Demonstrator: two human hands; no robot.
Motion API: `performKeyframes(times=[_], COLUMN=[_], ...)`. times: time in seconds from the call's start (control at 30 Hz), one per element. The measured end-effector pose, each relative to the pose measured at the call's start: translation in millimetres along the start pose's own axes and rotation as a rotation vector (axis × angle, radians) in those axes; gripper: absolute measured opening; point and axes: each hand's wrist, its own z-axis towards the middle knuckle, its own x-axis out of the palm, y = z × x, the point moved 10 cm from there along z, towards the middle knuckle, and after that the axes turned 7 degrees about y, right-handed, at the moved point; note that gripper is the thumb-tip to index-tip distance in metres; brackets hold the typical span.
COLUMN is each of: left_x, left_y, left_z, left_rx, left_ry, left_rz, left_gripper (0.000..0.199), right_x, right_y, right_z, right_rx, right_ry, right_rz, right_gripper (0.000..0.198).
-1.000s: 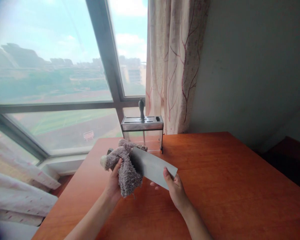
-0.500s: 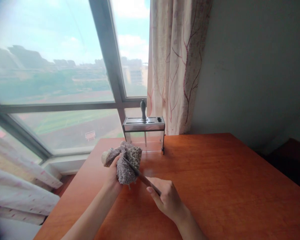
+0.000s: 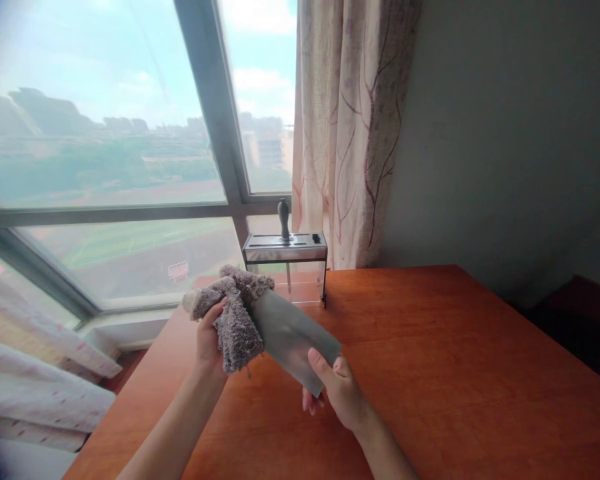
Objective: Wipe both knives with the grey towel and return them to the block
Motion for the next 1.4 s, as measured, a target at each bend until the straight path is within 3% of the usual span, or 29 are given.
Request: performKeyframes(times=[0.13, 0.23, 0.4, 0.57, 0.63, 0.7, 0.87, 1.07, 1.2, 1.4], left_x=[8, 10, 6, -3, -2, 1, 3, -5, -2, 0], left_y=[-18, -24, -13, -6, -4, 0, 9, 1, -3, -15], left_z=[4, 9, 17, 15, 13, 12, 7, 5, 2, -7], left_rx=[0.086, 0.152, 0.159, 0.181, 0.164, 0.105, -0.066, -0.012, 0.048, 0.145], left_ry=[0.008, 0.013, -0.009, -0.078, -0.064, -0.026, 0.058, 0.161, 0.212, 0.219], left_rz=[-0.051, -0.116, -0.156, -0.130, -0.098, -0.054, 0.024, -0.042, -0.060, -0.049], left_gripper=[0.010, 0.014, 0.019, 0.020, 0.018, 0.016, 0.013, 0.022, 0.033, 0.047], right_x=[-3, -4, -15, 5, 10, 5, -25, -22, -21, -16], right_y=[-12, -10, 10, 38, 43, 39, 10, -5, -5, -5], right_z=[1, -1, -11, -20, -23, -22, -12, -3, -5, -8], right_rx=[0.075, 0.041, -0.158, -0.423, -0.475, -0.430, -0.142, 0.057, 0.090, 0.102], right_ry=[-0.028, -0.038, -0.175, -0.086, -0.074, -0.084, -0.214, -0.116, -0.098, -0.044], right_rz=[0.181, 0.128, -0.207, -0.735, -0.810, -0.725, -0.169, 0.232, 0.323, 0.260], right_gripper=[0.059, 0.059, 0.042, 0.037, 0.037, 0.038, 0.041, 0.049, 0.047, 0.046])
